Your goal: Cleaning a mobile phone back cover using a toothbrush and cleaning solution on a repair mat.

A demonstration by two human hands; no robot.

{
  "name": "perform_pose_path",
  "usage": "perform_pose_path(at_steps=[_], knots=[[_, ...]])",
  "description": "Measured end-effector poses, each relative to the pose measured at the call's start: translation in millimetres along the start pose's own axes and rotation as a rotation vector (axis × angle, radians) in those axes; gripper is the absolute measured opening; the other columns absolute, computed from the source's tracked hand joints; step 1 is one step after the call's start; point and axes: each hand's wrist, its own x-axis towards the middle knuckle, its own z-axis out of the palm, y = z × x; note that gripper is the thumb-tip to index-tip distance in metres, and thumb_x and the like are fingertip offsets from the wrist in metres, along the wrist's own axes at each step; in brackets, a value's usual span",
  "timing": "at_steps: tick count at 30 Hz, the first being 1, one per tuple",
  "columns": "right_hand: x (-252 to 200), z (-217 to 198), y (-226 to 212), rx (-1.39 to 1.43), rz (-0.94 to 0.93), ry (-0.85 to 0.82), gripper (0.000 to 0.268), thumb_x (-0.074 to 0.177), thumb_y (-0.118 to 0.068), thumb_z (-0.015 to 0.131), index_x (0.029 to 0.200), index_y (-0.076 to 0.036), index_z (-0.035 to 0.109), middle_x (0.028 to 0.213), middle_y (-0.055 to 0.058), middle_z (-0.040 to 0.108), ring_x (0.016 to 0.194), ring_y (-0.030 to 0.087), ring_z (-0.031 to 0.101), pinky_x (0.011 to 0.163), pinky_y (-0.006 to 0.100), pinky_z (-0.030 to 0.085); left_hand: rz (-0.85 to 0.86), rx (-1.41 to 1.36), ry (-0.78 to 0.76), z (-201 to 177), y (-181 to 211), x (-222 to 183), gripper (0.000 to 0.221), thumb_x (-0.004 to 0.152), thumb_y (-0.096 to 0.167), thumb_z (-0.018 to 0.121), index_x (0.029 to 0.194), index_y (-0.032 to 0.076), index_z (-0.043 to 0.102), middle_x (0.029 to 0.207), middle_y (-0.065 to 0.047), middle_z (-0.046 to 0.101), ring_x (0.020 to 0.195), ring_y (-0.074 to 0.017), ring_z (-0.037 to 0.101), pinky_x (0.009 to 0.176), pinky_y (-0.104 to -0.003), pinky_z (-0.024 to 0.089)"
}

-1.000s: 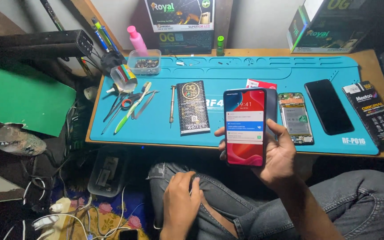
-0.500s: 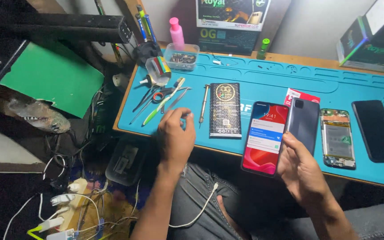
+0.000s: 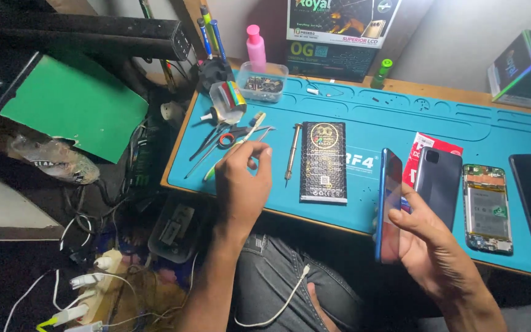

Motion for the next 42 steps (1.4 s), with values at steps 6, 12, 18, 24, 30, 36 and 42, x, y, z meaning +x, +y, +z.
perform_pose_path(at_steps=[6, 12, 18, 24, 30, 36, 42], knots=[[7.7, -10.7, 6.0, -0.003, -0.076, -0.046, 0.082, 0.087, 0.001, 0.051, 0.167, -0.015, 0.042, 0.138, 0.018, 0.066, 0.124, 0.024, 0.060, 0.109, 0.042, 0.046, 0.114, 0.002, -0.087, 50.5, 5.3, 39.7, 0.009, 0.097, 0.013, 0.069, 0.098, 0.008, 0.077, 0.093, -0.011, 0.076, 0.089, -0.0341, 0.067, 0.078, -0.050, 0.052], [22.7, -34.2, 21.3, -0.113, -0.380, -0.018, 0.092, 0.080, 0.012, 0.066, 0.166, -0.011, 0.039, 0.128, 0.024, 0.065, 0.111, 0.030, 0.064, 0.094, 0.047, 0.058, 0.185, 0.256, -0.239, 146.6, -21.5, 115.6, 0.018, 0.098, 0.007, 0.064, 0.108, 0.004, 0.079, 0.101, -0.021, 0.073, 0.082, -0.0524, 0.072, 0.069, -0.066, 0.056], [21.9, -48.7, 8.1, -0.143, -0.347, 0.060, 0.105, 0.074, 0.009, 0.074, 0.168, -0.015, 0.033, 0.133, 0.025, 0.072, 0.115, 0.030, 0.071, 0.102, 0.046, 0.060, 0.080, 0.329, -0.409, 170.8, -38.3, 151.2, 0.008, 0.093, 0.011, 0.075, 0.090, 0.007, 0.081, 0.089, -0.027, 0.077, 0.087, -0.0545, 0.072, 0.075, -0.061, 0.055], [24.4, -57.5, 0.3, -0.112, -0.354, 0.010, 0.104, 0.075, 0.007, 0.075, 0.167, -0.014, 0.034, 0.132, 0.024, 0.074, 0.118, 0.030, 0.072, 0.104, 0.046, 0.062, 0.263, 0.208, -0.393, 166.2, -42.7, 150.0, 0.007, 0.102, 0.005, 0.066, 0.099, -0.001, 0.070, 0.097, -0.026, 0.069, 0.084, -0.0524, 0.067, 0.071, -0.063, 0.051], [14.6, -53.0, -14.4, -0.006, -0.171, -0.048, 0.104, 0.075, 0.001, 0.069, 0.172, -0.023, 0.038, 0.136, 0.021, 0.074, 0.128, 0.031, 0.069, 0.113, 0.048, 0.052, -0.094, -0.228, -0.273, 100.3, 64.2, 80.4, 0.007, 0.093, 0.021, 0.077, 0.091, 0.014, 0.075, 0.082, 0.000, 0.080, 0.065, -0.0103, 0.073, 0.065, -0.029, 0.060], [13.3, -48.1, -4.7, 0.046, -0.158, -0.186, 0.106, 0.075, -0.002, 0.068, 0.173, -0.028, 0.038, 0.137, 0.020, 0.068, 0.120, 0.029, 0.065, 0.096, 0.042, 0.053, -0.317, -0.930, -0.314, 46.0, 143.8, -6.8, 0.005, 0.100, 0.008, 0.076, 0.102, 0.005, 0.080, 0.084, -0.001, 0.074, 0.076, -0.0076, 0.064, 0.064, -0.023, 0.054], [-3.0, -34.4, 1.6, -0.076, -0.219, -0.144, 0.109, 0.075, -0.002, 0.069, 0.175, -0.029, 0.036, 0.131, 0.018, 0.069, 0.116, 0.026, 0.065, 0.101, 0.040, 0.050, -0.168, -0.695, -0.180, 28.5, 160.3, -32.1, 0.012, 0.102, 0.018, 0.070, 0.097, 0.007, 0.072, 0.087, -0.008, 0.083, 0.084, -0.0150, 0.085, 0.078, -0.027, 0.067]])
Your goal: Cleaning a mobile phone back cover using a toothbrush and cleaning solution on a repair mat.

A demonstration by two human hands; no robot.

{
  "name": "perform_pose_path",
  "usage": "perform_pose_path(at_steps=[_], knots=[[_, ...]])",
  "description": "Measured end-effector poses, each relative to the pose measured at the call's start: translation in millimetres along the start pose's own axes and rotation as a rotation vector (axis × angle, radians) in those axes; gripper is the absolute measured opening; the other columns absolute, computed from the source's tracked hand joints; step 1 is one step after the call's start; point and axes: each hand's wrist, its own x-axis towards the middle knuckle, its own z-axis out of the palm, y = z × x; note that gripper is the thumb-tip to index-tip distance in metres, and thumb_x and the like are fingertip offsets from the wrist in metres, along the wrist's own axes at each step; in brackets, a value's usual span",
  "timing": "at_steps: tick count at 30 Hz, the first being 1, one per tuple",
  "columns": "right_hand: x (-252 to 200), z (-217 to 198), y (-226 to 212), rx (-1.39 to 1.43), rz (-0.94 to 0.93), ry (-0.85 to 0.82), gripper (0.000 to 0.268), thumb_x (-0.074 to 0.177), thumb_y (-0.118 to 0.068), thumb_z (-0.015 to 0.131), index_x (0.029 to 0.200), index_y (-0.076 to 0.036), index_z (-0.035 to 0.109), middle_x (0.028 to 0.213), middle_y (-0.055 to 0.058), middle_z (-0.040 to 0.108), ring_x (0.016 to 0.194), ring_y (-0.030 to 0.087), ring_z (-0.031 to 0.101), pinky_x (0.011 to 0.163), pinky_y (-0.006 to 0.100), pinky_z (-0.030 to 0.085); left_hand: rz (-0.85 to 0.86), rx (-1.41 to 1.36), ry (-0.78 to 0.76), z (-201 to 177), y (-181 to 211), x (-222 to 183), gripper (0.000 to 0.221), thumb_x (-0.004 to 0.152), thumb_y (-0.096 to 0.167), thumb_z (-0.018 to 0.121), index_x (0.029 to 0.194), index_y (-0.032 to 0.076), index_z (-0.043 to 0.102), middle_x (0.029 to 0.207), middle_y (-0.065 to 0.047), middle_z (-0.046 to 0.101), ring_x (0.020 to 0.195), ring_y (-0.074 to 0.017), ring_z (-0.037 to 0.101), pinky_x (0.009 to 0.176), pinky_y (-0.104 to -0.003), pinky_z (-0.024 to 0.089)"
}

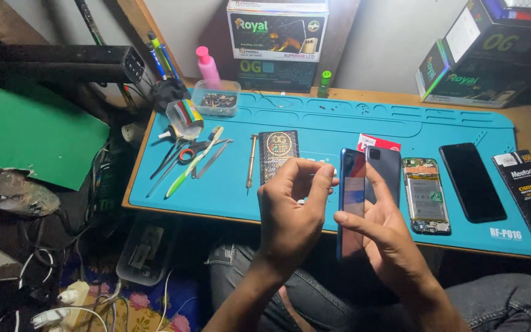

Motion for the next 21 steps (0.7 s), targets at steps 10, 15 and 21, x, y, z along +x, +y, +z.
perform_pose_path(at_steps=[10, 15, 21], knots=[[-5.0, 4.8, 14.0, -0.045, -0.156, -0.029, 0.112, 0.074, 0.003, 0.073, 0.174, -0.025, 0.031, 0.133, 0.020, 0.071, 0.115, 0.022, 0.065, 0.104, 0.037, 0.052, 0.048, -0.006, 0.004, -15.1, 3.5, -7.6, 0.017, 0.102, 0.019, 0.069, 0.099, 0.004, 0.072, 0.087, -0.011, 0.083, 0.082, -0.0189, 0.086, 0.074, -0.031, 0.073], [-4.9, 5.6, 16.5, -0.057, -0.191, -0.033, 0.114, 0.074, 0.004, 0.074, 0.175, -0.023, 0.028, 0.131, 0.022, 0.072, 0.113, 0.022, 0.067, 0.101, 0.036, 0.053, 0.054, -0.024, 0.000, -18.1, 4.7, -9.1, 0.018, 0.103, 0.020, 0.068, 0.097, 0.003, 0.073, 0.087, -0.010, 0.082, 0.082, -0.0175, 0.084, 0.075, -0.030, 0.072], [0.2, 3.3, 21.9, -0.077, -0.215, -0.015, 0.118, 0.073, 0.006, 0.075, 0.175, -0.022, 0.022, 0.139, 0.021, 0.068, 0.117, 0.023, 0.065, 0.105, 0.037, 0.054, 0.054, -0.015, 0.018, -17.8, 0.5, -8.0, 0.017, 0.102, 0.019, 0.069, 0.097, 0.004, 0.073, 0.087, -0.010, 0.083, 0.081, -0.0180, 0.085, 0.075, -0.030, 0.071]])
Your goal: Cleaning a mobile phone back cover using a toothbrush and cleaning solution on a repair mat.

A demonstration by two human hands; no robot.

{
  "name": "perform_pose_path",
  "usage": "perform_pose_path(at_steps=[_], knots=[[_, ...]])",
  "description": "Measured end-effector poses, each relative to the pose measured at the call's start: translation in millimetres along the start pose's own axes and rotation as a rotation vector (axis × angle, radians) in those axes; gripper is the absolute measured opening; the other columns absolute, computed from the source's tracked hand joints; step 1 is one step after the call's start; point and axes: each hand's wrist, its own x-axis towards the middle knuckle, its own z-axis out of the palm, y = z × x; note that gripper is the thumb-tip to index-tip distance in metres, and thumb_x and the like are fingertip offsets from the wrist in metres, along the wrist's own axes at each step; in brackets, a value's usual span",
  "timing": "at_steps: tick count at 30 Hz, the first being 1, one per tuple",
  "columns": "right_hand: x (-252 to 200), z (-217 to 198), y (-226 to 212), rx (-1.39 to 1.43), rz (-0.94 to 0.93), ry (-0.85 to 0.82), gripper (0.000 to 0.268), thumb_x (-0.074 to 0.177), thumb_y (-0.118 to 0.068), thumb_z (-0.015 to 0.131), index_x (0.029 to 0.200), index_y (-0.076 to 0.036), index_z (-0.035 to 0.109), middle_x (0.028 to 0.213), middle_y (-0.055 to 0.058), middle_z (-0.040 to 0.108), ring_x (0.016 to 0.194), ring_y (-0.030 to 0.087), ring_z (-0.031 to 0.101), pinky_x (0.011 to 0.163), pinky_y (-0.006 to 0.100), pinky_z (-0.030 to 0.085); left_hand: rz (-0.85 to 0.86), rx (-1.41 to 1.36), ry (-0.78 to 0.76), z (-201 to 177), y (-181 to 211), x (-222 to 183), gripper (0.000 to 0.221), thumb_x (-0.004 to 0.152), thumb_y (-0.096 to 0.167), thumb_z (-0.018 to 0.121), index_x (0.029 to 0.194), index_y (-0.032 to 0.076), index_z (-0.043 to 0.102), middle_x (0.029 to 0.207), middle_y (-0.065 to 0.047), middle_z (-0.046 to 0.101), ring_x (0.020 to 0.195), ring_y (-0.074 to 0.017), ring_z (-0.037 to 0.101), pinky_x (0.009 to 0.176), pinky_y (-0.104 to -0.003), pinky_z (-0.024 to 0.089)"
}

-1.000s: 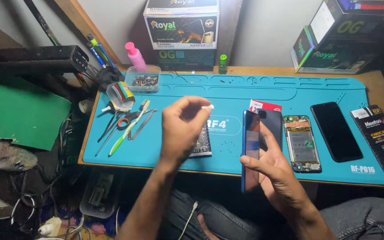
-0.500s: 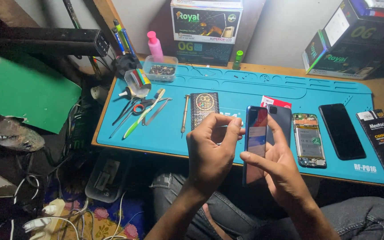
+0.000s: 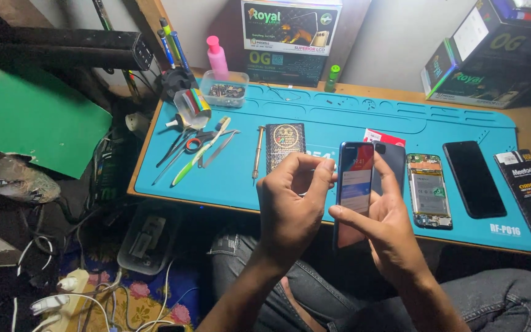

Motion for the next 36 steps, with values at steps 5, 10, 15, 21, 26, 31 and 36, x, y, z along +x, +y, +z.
perform_pose_path(at_steps=[5, 10, 15, 21, 26, 31, 36], knots=[[1.1, 3.0, 6.0, 0.026, -0.089, 0.029, 0.113, 0.075, 0.008, 0.077, 0.172, -0.021, 0.028, 0.133, 0.020, 0.070, 0.113, 0.022, 0.069, 0.095, 0.036, 0.059, -0.006, 0.052, 0.019, 6.0, -13.8, -2.6, 0.013, 0.098, 0.019, 0.074, 0.101, 0.007, 0.077, 0.090, -0.006, 0.084, 0.081, -0.0145, 0.083, 0.070, -0.027, 0.066], [6.2, 5.1, 8.9, -0.041, -0.130, 0.057, 0.117, 0.071, 0.007, 0.080, 0.172, -0.019, 0.026, 0.136, 0.021, 0.070, 0.117, 0.023, 0.069, 0.106, 0.036, 0.056, -0.001, 0.072, 0.054, 6.5, -20.6, -1.4, 0.012, 0.097, 0.017, 0.077, 0.104, 0.006, 0.079, 0.092, -0.007, 0.084, 0.080, -0.0133, 0.081, 0.073, -0.028, 0.066], [8.5, 9.9, 5.3, -0.117, -0.152, 0.057, 0.115, 0.071, 0.006, 0.082, 0.170, -0.017, 0.029, 0.131, 0.021, 0.073, 0.116, 0.023, 0.072, 0.104, 0.035, 0.058, 0.007, 0.056, 0.079, 6.7, -26.6, -1.5, 0.013, 0.099, 0.016, 0.074, 0.103, 0.004, 0.078, 0.093, -0.008, 0.083, 0.082, -0.0155, 0.081, 0.074, -0.029, 0.068], [18.7, 9.7, 14.0, -0.179, -0.185, 0.008, 0.115, 0.072, 0.005, 0.083, 0.171, -0.015, 0.028, 0.136, 0.019, 0.072, 0.120, 0.021, 0.071, 0.108, 0.035, 0.057, 0.008, 0.088, 0.119, 2.9, -39.2, 2.2, 0.012, 0.099, 0.016, 0.075, 0.101, 0.005, 0.079, 0.090, -0.006, 0.082, 0.079, -0.0127, 0.078, 0.072, -0.029, 0.064], [26.5, 12.3, 23.1, -0.188, -0.217, -0.009, 0.115, 0.072, 0.004, 0.084, 0.170, -0.013, 0.026, 0.146, 0.020, 0.067, 0.128, 0.022, 0.067, 0.110, 0.036, 0.056, -0.080, 0.080, 0.145, 0.9, -44.7, 1.8, 0.013, 0.098, 0.019, 0.075, 0.100, 0.007, 0.080, 0.088, -0.003, 0.082, 0.078, -0.0114, 0.076, 0.072, -0.028, 0.062], [35.4, 15.5, 29.8, -0.138, -0.217, -0.014, 0.116, 0.071, 0.007, 0.084, 0.169, -0.014, 0.026, 0.143, 0.021, 0.069, 0.124, 0.021, 0.069, 0.109, 0.036, 0.057, -0.146, -0.054, 0.148, -1.4, -48.8, 4.0, 0.013, 0.099, 0.015, 0.074, 0.101, 0.003, 0.079, 0.089, -0.005, 0.081, 0.082, -0.0106, 0.077, 0.075, -0.026, 0.064], [43.8, 13.5, 25.0, -0.253, -0.169, 0.061, 0.115, 0.069, -0.001, 0.086, 0.168, -0.010, 0.028, 0.159, 0.012, 0.055, 0.131, 0.016, 0.059, 0.113, 0.033, 0.052, 0.026, 0.331, 0.305, -35.5, -62.9, 20.1, 0.013, 0.099, 0.016, 0.072, 0.106, 0.009, 0.080, 0.099, -0.006, 0.083, 0.083, -0.0158, 0.076, 0.068, -0.029, 0.063]])
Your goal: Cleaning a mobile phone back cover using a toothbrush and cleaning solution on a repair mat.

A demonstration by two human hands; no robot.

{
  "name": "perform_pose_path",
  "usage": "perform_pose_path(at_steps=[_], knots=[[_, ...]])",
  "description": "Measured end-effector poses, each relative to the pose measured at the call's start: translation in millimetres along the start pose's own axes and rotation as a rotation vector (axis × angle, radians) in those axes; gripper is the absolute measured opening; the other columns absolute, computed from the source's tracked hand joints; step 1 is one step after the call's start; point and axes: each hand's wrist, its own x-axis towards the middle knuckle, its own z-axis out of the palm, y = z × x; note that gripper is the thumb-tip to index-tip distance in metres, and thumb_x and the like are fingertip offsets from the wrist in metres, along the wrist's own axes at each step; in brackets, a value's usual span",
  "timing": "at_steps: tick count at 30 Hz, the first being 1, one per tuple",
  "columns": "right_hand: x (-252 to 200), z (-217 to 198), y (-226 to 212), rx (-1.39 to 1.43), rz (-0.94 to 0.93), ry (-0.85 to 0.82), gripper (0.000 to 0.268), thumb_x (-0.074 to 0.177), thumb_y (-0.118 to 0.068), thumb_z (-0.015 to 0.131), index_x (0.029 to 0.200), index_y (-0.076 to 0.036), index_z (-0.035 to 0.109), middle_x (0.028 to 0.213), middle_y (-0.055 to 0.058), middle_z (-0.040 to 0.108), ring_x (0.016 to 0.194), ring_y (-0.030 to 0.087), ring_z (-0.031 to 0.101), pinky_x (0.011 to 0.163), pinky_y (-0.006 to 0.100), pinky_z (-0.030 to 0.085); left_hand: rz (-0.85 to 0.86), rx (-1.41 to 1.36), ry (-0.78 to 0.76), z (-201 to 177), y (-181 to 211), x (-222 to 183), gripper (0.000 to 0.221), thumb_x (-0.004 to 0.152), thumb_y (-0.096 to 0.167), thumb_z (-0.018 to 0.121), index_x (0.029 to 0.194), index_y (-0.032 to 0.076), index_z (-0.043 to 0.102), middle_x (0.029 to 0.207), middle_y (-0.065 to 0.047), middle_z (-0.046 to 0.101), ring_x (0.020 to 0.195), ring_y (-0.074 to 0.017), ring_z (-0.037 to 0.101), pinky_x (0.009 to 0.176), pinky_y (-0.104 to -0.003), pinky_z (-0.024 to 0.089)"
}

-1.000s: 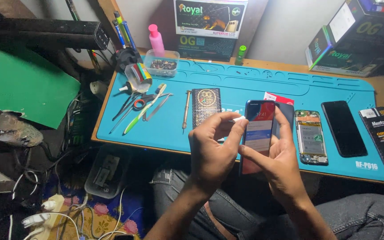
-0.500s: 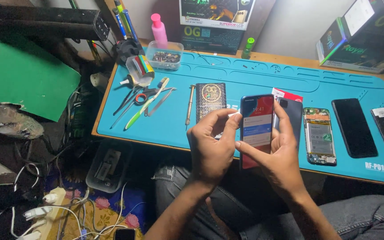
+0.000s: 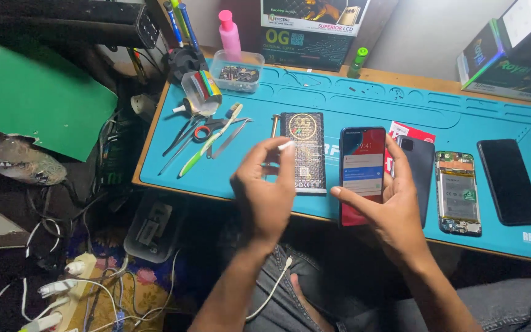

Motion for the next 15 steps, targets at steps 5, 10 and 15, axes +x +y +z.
perform_pose_path(at_steps=[5, 10, 15], knots=[[6.7, -0.4, 6.8, -0.084, 0.030, -0.034, 0.118, 0.068, -0.004, 0.089, 0.169, -0.016, 0.029, 0.146, 0.013, 0.065, 0.120, 0.018, 0.067, 0.107, 0.034, 0.058, 0.080, 0.376, -0.032, -13.1, -86.3, 25.2, 0.018, 0.091, 0.011, 0.077, 0.107, 0.010, 0.082, 0.099, -0.008, 0.074, 0.089, -0.0287, 0.062, 0.085, -0.045, 0.051], [7.0, 11.9, 4.8, -0.148, 0.006, -0.066, 0.119, 0.068, -0.006, 0.091, 0.170, -0.018, 0.032, 0.135, 0.012, 0.072, 0.112, 0.016, 0.071, 0.101, 0.032, 0.061, 0.304, 0.319, 0.006, -0.5, -49.9, 16.3, 0.007, 0.094, 0.004, 0.077, 0.101, 0.005, 0.079, 0.096, -0.012, 0.073, 0.093, -0.0357, 0.066, 0.090, -0.048, 0.051], [4.1, 17.9, -7.9, -0.302, -0.053, -0.074, 0.116, 0.068, -0.013, 0.093, 0.168, -0.019, 0.035, 0.144, 0.008, 0.070, 0.116, 0.014, 0.071, 0.102, 0.030, 0.059, -0.484, -0.192, -0.335, 20.0, -20.7, 11.4, 0.018, 0.094, 0.018, 0.071, 0.097, 0.003, 0.080, 0.082, -0.008, 0.083, 0.064, -0.0145, 0.079, 0.060, -0.027, 0.067]])
